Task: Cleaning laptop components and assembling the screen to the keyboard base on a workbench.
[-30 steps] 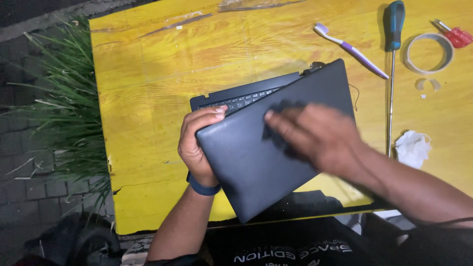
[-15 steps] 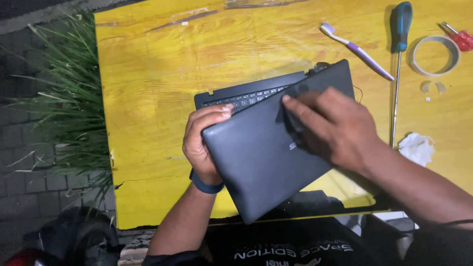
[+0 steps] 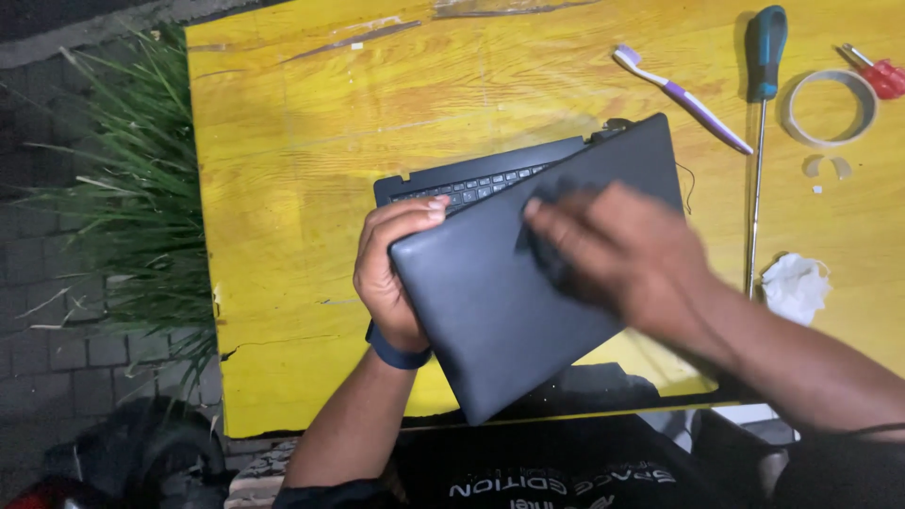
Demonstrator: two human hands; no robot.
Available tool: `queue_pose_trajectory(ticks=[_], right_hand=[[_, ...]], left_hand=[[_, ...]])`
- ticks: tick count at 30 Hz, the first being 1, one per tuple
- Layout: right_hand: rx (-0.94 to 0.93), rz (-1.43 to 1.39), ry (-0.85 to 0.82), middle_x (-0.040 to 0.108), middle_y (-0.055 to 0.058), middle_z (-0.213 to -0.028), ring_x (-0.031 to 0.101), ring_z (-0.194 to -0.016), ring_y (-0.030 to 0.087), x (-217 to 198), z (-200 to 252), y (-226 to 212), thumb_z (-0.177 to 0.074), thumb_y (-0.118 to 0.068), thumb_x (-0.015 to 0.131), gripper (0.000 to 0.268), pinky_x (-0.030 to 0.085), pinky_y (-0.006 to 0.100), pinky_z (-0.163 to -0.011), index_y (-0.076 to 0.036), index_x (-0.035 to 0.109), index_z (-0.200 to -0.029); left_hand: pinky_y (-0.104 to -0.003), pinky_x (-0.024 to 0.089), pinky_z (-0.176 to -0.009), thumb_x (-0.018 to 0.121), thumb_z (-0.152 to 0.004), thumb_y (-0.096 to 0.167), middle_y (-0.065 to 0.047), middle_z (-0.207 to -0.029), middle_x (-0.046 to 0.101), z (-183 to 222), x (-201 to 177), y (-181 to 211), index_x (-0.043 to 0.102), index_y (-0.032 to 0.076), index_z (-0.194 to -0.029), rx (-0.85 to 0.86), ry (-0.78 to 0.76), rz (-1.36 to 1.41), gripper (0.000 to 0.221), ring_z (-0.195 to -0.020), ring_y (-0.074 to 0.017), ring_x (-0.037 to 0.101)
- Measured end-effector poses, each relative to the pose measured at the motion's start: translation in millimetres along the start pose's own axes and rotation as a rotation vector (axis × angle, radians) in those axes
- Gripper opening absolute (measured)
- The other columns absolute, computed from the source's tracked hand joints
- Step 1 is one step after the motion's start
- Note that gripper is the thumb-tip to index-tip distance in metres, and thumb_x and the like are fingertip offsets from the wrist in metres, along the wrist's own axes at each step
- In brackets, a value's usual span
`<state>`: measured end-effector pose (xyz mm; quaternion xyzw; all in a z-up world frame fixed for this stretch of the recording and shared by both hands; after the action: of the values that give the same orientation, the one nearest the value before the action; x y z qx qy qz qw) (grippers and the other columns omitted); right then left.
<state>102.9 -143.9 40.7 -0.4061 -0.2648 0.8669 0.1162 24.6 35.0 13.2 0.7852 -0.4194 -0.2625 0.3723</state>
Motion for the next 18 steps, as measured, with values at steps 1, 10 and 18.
queue_pose_trajectory(ticks=[1,10,18], right_hand=[[-0.004,0.001,0.003,0.075,-0.008,-0.070,0.073,-0.069,0.009,19.1,-5.3,26.0,-0.096,-0.058,0.034,0.047,0.051,0.026,-0.055,-0.034,0.074,-0.101],[-1.230,0.405,0.565,0.064,0.014,-0.116,0.060,-0.082,0.024,20.8,41.4,-12.3,-0.107,-0.009,0.057,0.035,0.051,0.040,-0.063,0.002,0.058,-0.141],[-0.259,0.227,-0.131,0.073,-0.012,-0.065,0.073,-0.054,0.010,30.3,-1.9,-5.0,-0.102,-0.053,0.040,0.037,0.053,0.032,-0.043,-0.031,0.069,-0.095]], left_hand=[[-0.043,0.061,-0.097,0.052,-0.107,0.022,-0.016,-0.103,0.065,-0.6,-0.9,0.0,0.063,0.002,-0.102,0.004,0.002,-0.001,0.023,-0.101,-0.0318,0.072],[-0.042,0.062,-0.097,0.056,-0.105,0.023,-0.015,-0.104,0.068,3.8,1.7,3.0,0.064,0.004,-0.103,0.018,-0.022,-0.018,0.021,-0.103,-0.0311,0.073],[-0.042,0.061,-0.097,0.054,-0.106,0.022,-0.016,-0.104,0.068,1.4,-0.4,1.1,0.064,0.003,-0.103,0.017,-0.022,-0.017,0.021,-0.104,-0.0321,0.073]])
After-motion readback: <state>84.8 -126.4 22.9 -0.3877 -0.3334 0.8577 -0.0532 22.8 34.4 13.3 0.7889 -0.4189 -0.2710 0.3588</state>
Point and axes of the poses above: each hand's wrist, its own z-axis away from the middle knuckle, its own x-axis out of the palm, y = z × x, the point moved 6 cm from there along -z, towards the middle knuckle
